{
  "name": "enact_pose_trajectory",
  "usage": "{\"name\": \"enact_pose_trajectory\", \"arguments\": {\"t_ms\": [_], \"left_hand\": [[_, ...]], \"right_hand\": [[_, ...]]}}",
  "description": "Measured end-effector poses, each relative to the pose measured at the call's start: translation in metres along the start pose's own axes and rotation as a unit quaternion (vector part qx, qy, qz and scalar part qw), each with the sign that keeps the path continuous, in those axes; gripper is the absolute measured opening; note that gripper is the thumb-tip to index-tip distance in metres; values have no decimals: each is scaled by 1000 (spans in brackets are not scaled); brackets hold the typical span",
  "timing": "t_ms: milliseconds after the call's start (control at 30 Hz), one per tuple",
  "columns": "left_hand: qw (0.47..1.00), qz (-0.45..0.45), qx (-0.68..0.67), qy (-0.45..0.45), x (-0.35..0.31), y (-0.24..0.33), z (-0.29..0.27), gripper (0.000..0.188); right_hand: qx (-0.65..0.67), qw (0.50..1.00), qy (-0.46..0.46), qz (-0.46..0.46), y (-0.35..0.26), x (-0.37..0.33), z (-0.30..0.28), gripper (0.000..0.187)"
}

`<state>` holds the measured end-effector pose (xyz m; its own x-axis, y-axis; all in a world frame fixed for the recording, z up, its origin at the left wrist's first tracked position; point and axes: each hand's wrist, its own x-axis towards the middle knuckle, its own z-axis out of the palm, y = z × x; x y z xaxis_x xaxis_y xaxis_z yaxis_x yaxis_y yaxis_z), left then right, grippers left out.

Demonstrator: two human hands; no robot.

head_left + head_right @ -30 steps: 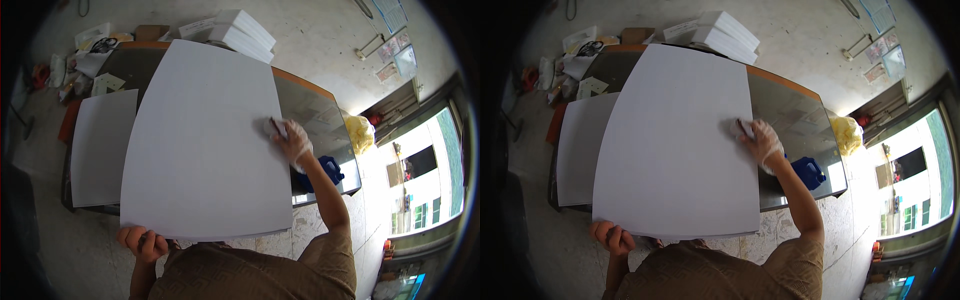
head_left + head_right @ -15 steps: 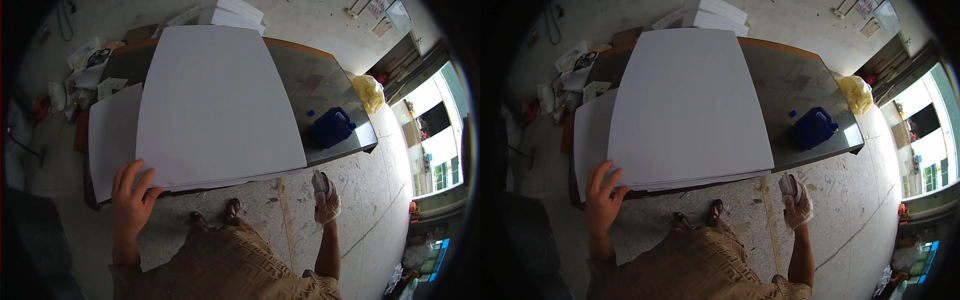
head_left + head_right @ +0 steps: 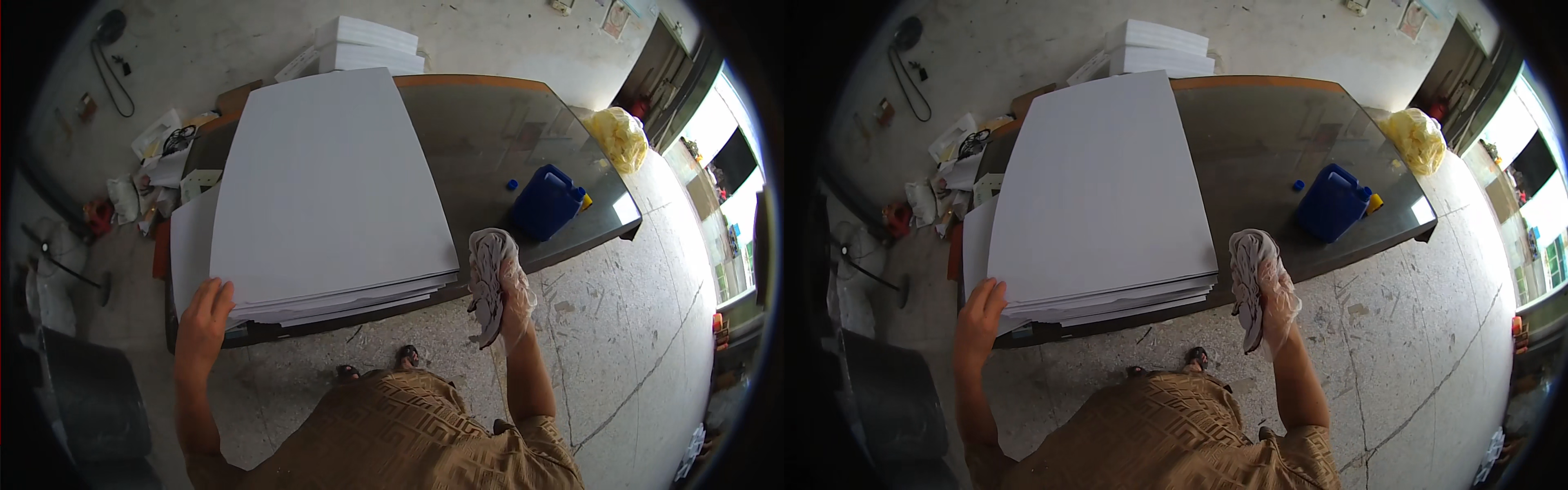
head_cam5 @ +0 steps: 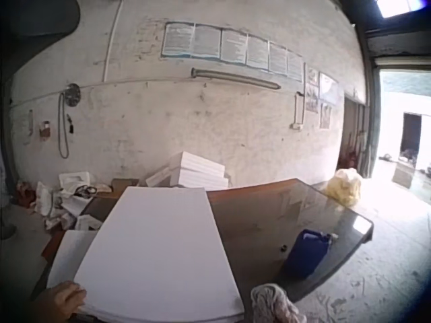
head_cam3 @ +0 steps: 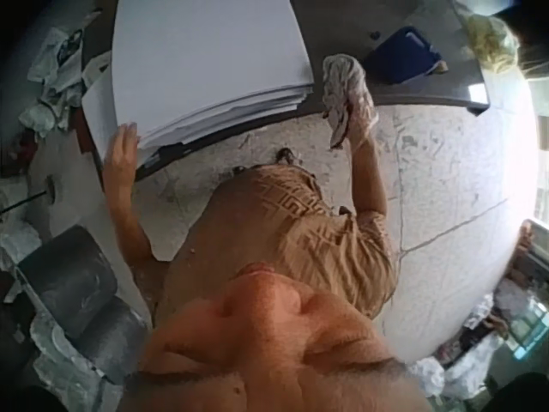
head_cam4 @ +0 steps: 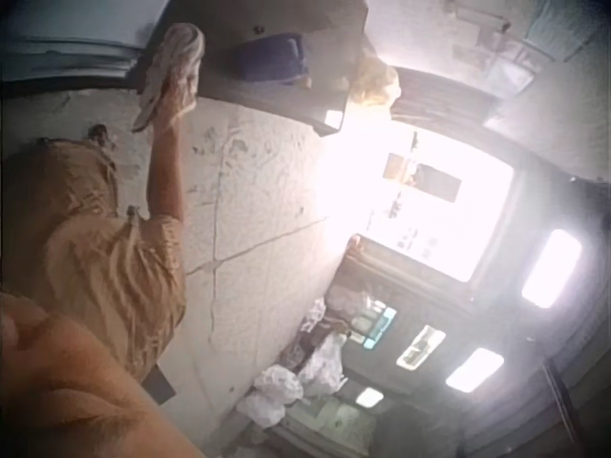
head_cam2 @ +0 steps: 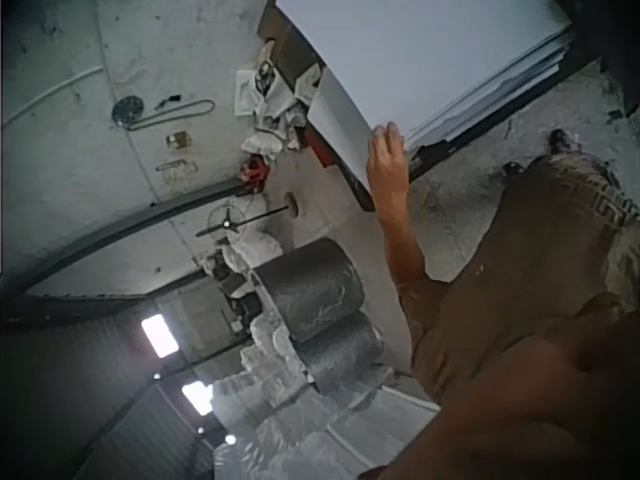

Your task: The person puts on a disposable glove and wipes a stack of white paper sheets with a cloth. They handle the sheets one by one, wiping each surface and stacking them. The person occasionally pours liquid from a blue container onto the cloth to continue cleaning the papers.

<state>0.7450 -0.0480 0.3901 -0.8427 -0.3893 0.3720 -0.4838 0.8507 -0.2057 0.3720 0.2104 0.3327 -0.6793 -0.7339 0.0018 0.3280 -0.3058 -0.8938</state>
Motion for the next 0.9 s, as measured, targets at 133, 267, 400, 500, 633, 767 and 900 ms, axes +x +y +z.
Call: {"name": "enact_pose_trajectory", "arguments": {"t_ms": [133,267,400,500,633,767,900], "left_hand": [[996,72,36,26,4,-4,3,30],[987,114,89,76,2,-11,14,27],[981,106,107,119,8,-9,10,27],[984,83,90,133,10,-7,10,31],[993,35,48,103,-1,-8,30,38],[997,-5,12,75,6,-8,24,43],[1000,-20,10,18,4,-15,32,43]], "right_hand": [[70,997,-29,22,-9,1,9,54],[31,994,-103,-3,-27,-5,34,57],[63,991,-118,17,-29,-1,35,59],[55,993,-107,17,-31,2,38,57],[3,998,-52,30,-16,14,9,52],[-45,998,-12,47,-15,20,-2,50],[-88,996,2,31,-28,13,17,50]]}}
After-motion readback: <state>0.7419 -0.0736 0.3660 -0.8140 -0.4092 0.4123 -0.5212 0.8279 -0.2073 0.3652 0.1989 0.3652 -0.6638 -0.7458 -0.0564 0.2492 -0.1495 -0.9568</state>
